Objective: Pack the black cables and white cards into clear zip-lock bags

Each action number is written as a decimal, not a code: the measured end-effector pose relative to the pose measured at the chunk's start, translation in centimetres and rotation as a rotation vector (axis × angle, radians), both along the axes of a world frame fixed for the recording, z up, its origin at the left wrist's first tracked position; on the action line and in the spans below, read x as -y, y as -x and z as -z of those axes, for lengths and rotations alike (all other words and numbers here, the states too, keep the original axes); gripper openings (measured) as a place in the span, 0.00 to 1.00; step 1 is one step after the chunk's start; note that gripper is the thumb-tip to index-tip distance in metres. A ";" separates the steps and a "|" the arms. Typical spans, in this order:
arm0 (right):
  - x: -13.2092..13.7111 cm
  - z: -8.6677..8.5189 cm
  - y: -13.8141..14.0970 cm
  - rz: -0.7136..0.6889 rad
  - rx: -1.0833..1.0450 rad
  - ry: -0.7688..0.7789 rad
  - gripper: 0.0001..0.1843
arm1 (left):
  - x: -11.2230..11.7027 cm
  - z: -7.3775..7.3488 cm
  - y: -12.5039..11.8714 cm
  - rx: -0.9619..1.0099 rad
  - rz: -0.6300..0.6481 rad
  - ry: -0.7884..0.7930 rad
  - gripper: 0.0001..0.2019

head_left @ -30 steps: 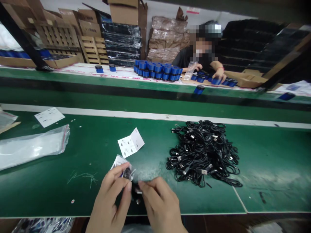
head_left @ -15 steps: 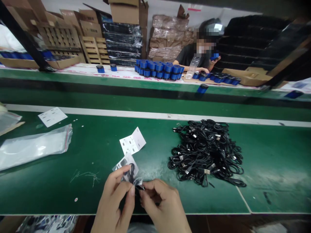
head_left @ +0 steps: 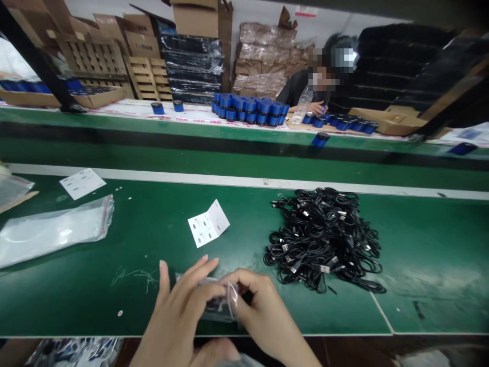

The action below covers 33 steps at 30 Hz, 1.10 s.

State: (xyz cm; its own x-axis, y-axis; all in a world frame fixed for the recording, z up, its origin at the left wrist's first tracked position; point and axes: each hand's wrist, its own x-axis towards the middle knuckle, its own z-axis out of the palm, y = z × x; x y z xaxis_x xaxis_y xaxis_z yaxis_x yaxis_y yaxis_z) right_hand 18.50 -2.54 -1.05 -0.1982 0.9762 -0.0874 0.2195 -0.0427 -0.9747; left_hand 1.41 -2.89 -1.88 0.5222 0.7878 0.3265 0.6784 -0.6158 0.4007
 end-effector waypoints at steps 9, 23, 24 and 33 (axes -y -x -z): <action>0.1 -0.7 -1.4 0.048 -0.211 0.146 0.06 | -1.9 -2.3 -0.2 -0.003 -0.136 0.674 0.10; 0.4 0.3 -0.3 0.135 -0.234 0.064 0.10 | -1.2 -0.4 -0.7 0.722 -0.171 1.002 0.12; 0.5 0.5 -0.1 0.162 -0.226 0.037 0.09 | -1.3 -0.3 -0.8 0.739 -0.183 0.997 0.11; 0.9 1.8 0.4 0.296 -0.229 -0.024 0.11 | -1.2 0.8 -1.5 0.810 -0.303 0.952 0.16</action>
State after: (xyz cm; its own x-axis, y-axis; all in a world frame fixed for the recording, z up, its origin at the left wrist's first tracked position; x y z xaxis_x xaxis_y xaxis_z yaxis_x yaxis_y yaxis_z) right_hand 18.07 -3.45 -2.82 0.0809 0.9955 -0.0499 -0.0230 -0.0482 -0.9986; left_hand 2.89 -1.74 -2.64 0.1998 0.9362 -0.2891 0.0978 0.2746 0.9566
